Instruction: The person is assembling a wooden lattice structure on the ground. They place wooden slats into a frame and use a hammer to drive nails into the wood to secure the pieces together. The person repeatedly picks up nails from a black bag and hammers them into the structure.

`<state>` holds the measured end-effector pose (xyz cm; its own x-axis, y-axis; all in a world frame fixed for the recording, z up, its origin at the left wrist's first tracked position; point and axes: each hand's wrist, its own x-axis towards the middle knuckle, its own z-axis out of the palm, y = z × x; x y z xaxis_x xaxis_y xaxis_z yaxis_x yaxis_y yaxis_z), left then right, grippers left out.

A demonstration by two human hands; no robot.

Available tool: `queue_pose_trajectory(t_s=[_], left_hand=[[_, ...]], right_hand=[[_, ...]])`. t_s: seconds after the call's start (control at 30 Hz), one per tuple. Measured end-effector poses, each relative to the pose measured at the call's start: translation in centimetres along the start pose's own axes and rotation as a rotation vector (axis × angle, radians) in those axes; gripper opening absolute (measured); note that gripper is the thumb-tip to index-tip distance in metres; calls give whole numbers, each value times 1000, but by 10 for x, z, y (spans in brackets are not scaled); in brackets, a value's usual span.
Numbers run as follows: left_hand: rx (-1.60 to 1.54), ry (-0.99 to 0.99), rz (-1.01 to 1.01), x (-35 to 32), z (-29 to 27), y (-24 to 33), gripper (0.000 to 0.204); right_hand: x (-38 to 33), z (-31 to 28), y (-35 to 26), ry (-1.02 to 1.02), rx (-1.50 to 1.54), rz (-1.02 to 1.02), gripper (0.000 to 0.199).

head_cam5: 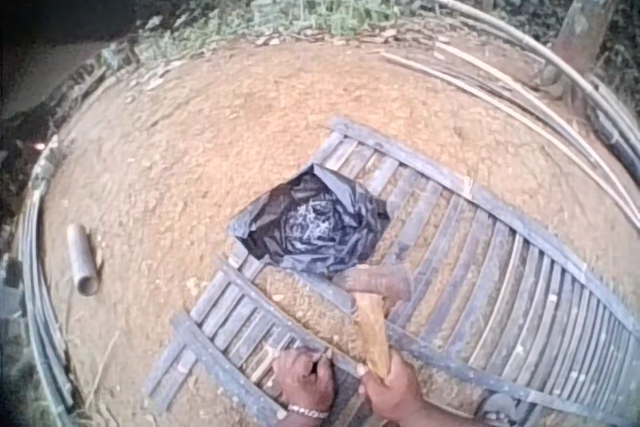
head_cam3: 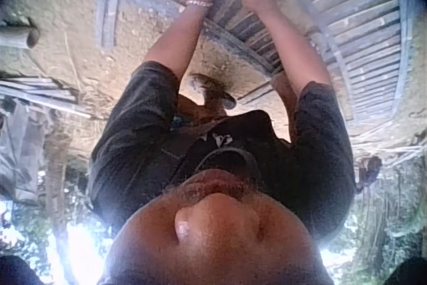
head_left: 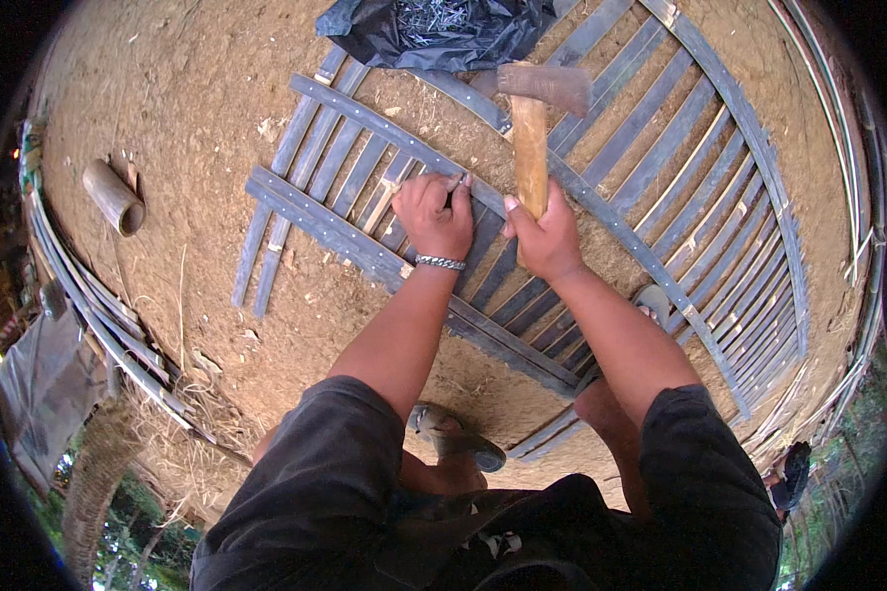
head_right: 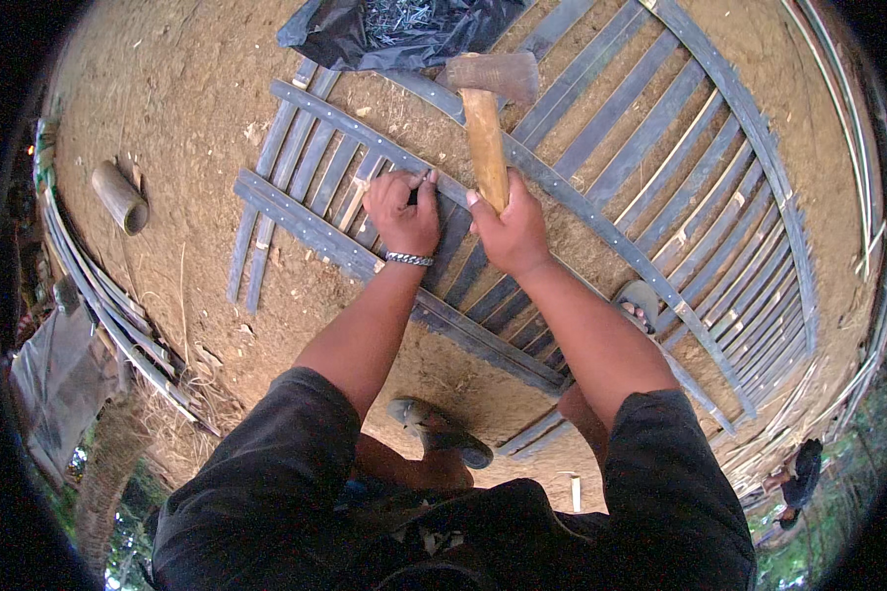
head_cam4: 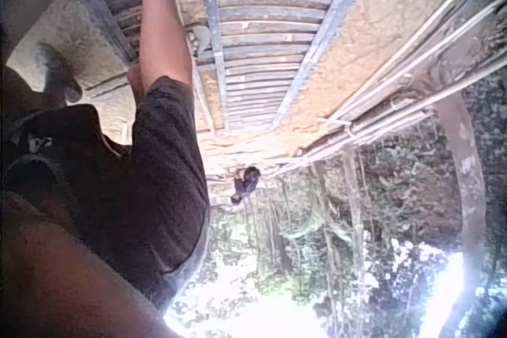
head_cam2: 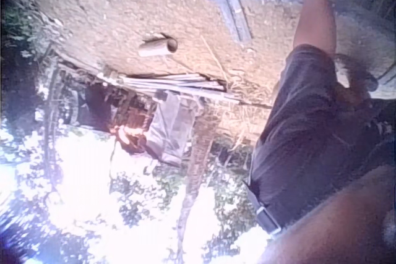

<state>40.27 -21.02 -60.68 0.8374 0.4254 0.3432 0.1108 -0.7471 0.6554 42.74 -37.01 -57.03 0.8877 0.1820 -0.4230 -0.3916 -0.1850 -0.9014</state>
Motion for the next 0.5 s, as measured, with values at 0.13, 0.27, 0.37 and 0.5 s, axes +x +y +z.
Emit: queue_pose_trajectory(t_s=[0.13, 0.27, 0.37, 0.5], left_hand=[[5, -4, 11, 0, -1, 1, 16], [-6, -16, 21, 1, -2, 2, 16], [-2, -36, 15, 4, -4, 2, 16], [-3, -55, -3, 6, -6, 3, 15]], right_hand=[[-1, -6, -6, 8, 151, 61, 29], [-6, -25, -22, 41, 139, 107, 30], [-13, -39, -33, 43, 85, 121, 30], [-25, -41, -36, 15, -75, 169, 29]])
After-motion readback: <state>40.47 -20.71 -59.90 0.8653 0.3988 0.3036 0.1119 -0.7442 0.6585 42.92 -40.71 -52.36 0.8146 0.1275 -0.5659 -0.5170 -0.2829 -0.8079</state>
